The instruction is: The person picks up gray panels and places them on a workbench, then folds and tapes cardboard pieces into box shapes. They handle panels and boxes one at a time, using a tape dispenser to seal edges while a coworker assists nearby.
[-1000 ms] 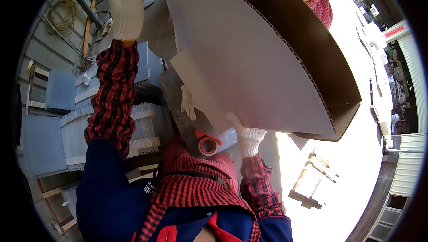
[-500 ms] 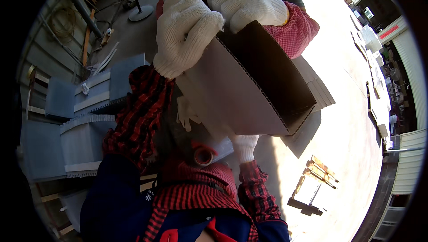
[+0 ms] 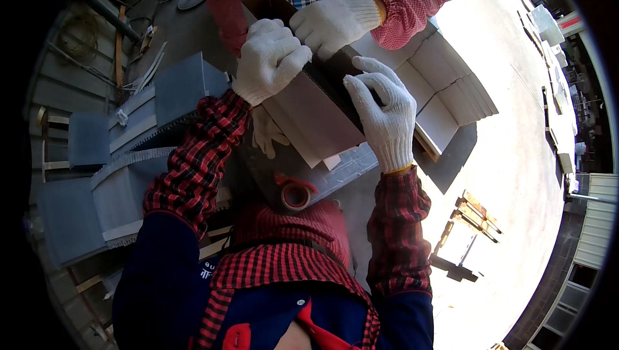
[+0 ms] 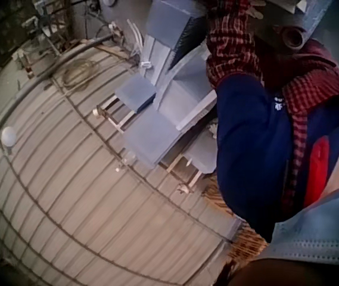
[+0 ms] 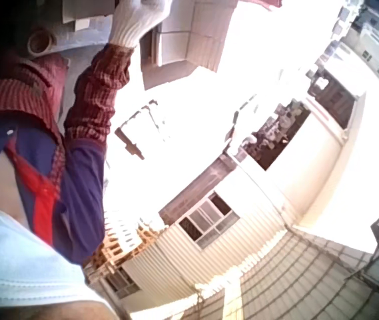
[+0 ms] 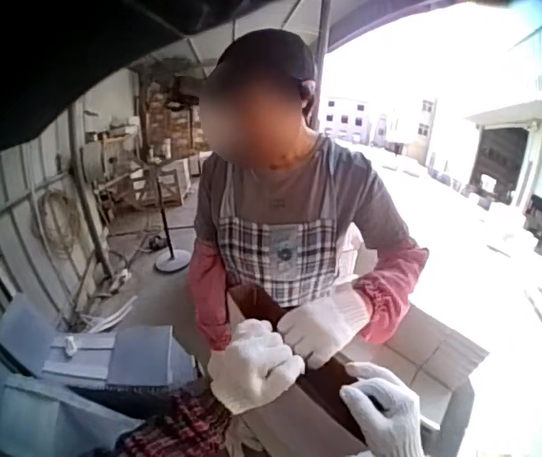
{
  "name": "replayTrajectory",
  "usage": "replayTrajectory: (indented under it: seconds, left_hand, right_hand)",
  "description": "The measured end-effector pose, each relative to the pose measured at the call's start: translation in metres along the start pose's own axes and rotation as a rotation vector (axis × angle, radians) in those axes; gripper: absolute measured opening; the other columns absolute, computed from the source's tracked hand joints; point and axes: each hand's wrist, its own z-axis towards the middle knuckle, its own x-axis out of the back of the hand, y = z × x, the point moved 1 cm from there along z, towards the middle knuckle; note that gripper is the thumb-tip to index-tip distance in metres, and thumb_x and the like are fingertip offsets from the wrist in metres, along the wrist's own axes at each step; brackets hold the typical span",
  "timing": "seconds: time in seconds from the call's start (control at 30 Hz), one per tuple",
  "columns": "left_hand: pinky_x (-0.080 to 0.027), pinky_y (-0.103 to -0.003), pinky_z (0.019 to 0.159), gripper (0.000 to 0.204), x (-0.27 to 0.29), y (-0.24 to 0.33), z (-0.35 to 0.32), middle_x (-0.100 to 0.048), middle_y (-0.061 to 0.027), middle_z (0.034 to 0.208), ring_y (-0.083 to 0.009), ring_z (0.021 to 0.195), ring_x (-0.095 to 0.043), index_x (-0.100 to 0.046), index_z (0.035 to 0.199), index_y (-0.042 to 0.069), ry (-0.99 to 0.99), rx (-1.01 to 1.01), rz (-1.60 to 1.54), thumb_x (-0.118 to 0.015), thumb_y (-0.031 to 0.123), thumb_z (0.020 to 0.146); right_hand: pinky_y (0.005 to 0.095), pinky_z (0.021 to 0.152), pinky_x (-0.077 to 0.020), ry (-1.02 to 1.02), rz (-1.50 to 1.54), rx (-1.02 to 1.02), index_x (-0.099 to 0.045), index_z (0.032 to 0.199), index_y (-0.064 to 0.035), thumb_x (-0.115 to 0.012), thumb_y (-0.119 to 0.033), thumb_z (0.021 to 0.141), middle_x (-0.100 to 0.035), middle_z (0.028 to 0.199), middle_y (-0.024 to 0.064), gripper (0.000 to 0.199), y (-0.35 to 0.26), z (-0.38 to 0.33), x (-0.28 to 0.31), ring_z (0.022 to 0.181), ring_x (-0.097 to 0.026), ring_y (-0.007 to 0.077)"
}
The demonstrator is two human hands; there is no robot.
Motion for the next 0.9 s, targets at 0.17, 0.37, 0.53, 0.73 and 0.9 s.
replayTrajectory:
  seconds: [0.17, 0.37, 0.53, 0.73, 0.9]
  left_hand:
    - [-0.045, -0.048, 0.092, 0.014, -0.026, -0.01, -0.031, -0.063, -0.0033, 0.074, -0.0273, 0.079, -0.059, -0.069, 0.079, 0.013, -0.007, -0.094, 0.056, -0.062, 0.02, 0.088]
    - [-0.042, -0.049, 0.106, 0.01, -0.002, 0.007, -0.046, -0.067, -0.0046, 0.085, -0.0277, 0.091, -0.063, -0.069, 0.091, 0.011, -0.126, 0.125, 0.055, -0.06, 0.016, 0.091]
    - [-0.046, -0.045, 0.102, 0.017, 0.034, 0.028, -0.085, -0.069, -0.0089, 0.107, -0.0286, 0.11, -0.063, -0.069, 0.105, 0.006, 0.218, 0.428, 0.099, -0.066, 0.004, 0.089]
    - [-0.05, -0.046, 0.087, 0.016, 0.029, 0.013, -0.248, -0.068, -0.0105, 0.111, -0.0343, 0.1, -0.063, -0.069, 0.101, 0.009, -0.35, 0.676, 0.152, -0.066, 0.011, 0.086]
    - [-0.05, -0.046, 0.087, 0.019, -0.005, 0.015, -0.32, -0.062, -0.0091, 0.115, -0.0333, 0.11, -0.059, -0.069, 0.102, 0.01, -0.759, 0.559, 0.075, -0.062, 0.014, 0.085]
  right_hand:
    - [0.0357, 0.095, -0.0515, 0.05, -0.015, 0.038, -0.075, 0.096, -0.0013, -0.07, -0.016, 0.09, -0.07, 0.121, 0.015, 0.016, 0.03, -0.019, -0.03, 0.108, -0.068, 0.0288]
    - [0.0356, 0.095, -0.0516, 0.068, -0.022, 0.047, -0.075, 0.097, -0.0022, -0.07, -0.018, 0.091, -0.07, 0.122, 0.0147, 0.018, 0.026, -0.021, -0.035, 0.108, -0.068, 0.0292]
    - [0.0361, 0.095, -0.0517, 0.08, -0.032, 0.069, -0.076, 0.097, -0.0015, -0.069, -0.018, 0.091, -0.07, 0.121, 0.0158, 0.019, 0.032, -0.021, -0.035, 0.109, -0.068, 0.0291]
    - [0.0361, 0.102, -0.0485, 0.024, -0.024, 0.019, -0.076, 0.103, -0.0001, -0.068, -0.019, 0.095, -0.068, 0.126, 0.0157, 0.022, 0.034, -0.021, -0.032, 0.115, -0.064, 0.0265]
    - [0.034, 0.102, -0.0464, 0.051, 0.047, -0.066, -0.075, 0.102, 0.0017, -0.067, -0.017, 0.094, -0.069, 0.124, 0.0155, 0.022, 0.026, -0.021, -0.032, 0.115, -0.064, 0.0247]
